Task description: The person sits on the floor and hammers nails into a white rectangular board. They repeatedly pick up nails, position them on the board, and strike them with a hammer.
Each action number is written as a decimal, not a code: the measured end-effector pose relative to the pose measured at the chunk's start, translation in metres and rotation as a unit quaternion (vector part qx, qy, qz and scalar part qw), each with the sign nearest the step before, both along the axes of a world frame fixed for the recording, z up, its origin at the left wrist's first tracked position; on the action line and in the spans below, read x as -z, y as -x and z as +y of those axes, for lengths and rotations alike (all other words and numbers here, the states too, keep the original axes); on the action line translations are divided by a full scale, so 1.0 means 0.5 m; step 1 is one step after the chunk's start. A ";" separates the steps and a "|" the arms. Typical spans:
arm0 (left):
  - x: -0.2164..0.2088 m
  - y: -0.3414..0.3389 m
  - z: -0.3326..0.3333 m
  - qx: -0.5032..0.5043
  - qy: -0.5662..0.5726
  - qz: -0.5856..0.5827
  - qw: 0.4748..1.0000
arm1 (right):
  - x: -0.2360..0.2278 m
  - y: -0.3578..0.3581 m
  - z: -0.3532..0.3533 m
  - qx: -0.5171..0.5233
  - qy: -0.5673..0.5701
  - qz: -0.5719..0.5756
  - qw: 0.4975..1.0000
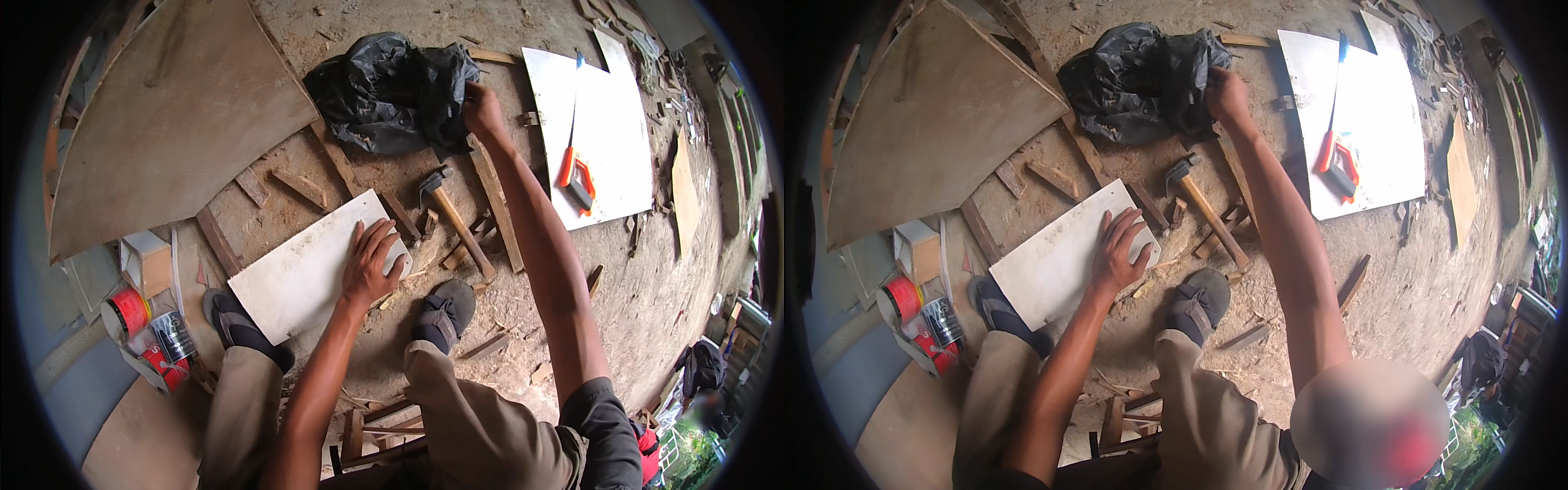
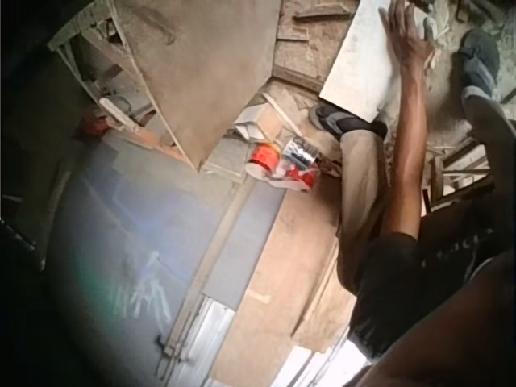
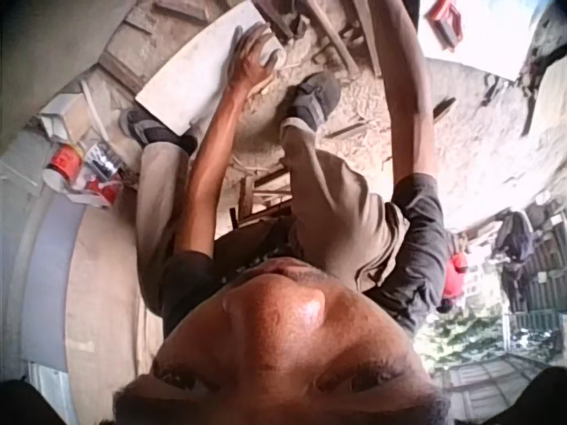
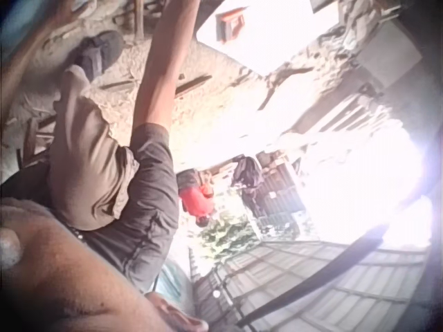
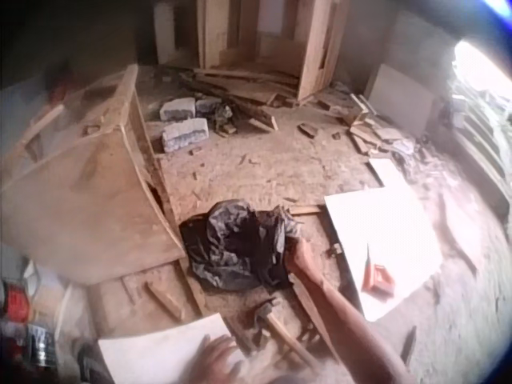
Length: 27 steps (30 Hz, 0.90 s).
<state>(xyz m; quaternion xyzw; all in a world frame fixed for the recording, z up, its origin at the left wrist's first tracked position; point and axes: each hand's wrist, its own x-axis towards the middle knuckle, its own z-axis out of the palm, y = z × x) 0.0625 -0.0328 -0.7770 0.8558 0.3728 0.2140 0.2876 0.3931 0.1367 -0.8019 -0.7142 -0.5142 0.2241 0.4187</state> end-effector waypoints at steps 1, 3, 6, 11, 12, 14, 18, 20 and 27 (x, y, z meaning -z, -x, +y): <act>0.003 0.006 -0.001 -0.004 -0.003 0.003 1.000 | -0.007 0.023 0.004 -0.044 -0.007 -0.110 0.993; 0.008 0.009 -0.004 -0.015 -0.009 0.001 1.000 | -0.014 0.051 0.006 -0.075 -0.007 -0.236 0.969; 0.014 0.012 -0.006 -0.032 -0.017 -0.006 0.999 | -0.016 0.084 0.005 -0.047 0.049 -0.286 0.956; 0.020 0.010 -0.006 -0.037 -0.029 -0.002 0.999 | -0.026 0.067 0.004 -0.026 0.085 -0.308 0.947; 0.022 0.001 -0.009 -0.033 -0.028 -0.006 0.999 | -0.015 0.042 -0.001 -0.025 0.083 -0.316 0.945; 0.029 -0.005 -0.009 -0.027 -0.044 0.014 0.999 | -0.011 0.030 -0.003 -0.006 0.109 -0.257 0.960; 0.030 0.006 -0.010 -0.031 -0.080 0.056 0.995 | -0.058 0.071 -0.008 -0.047 -0.129 -0.294 0.946; 0.026 0.008 -0.010 -0.028 -0.085 0.073 0.993 | -0.067 0.073 0.013 -0.146 -0.251 -0.258 0.921; 0.024 -0.016 -0.011 -0.024 -0.080 0.059 0.995 | 0.045 0.013 0.023 -0.115 0.003 -0.412 0.904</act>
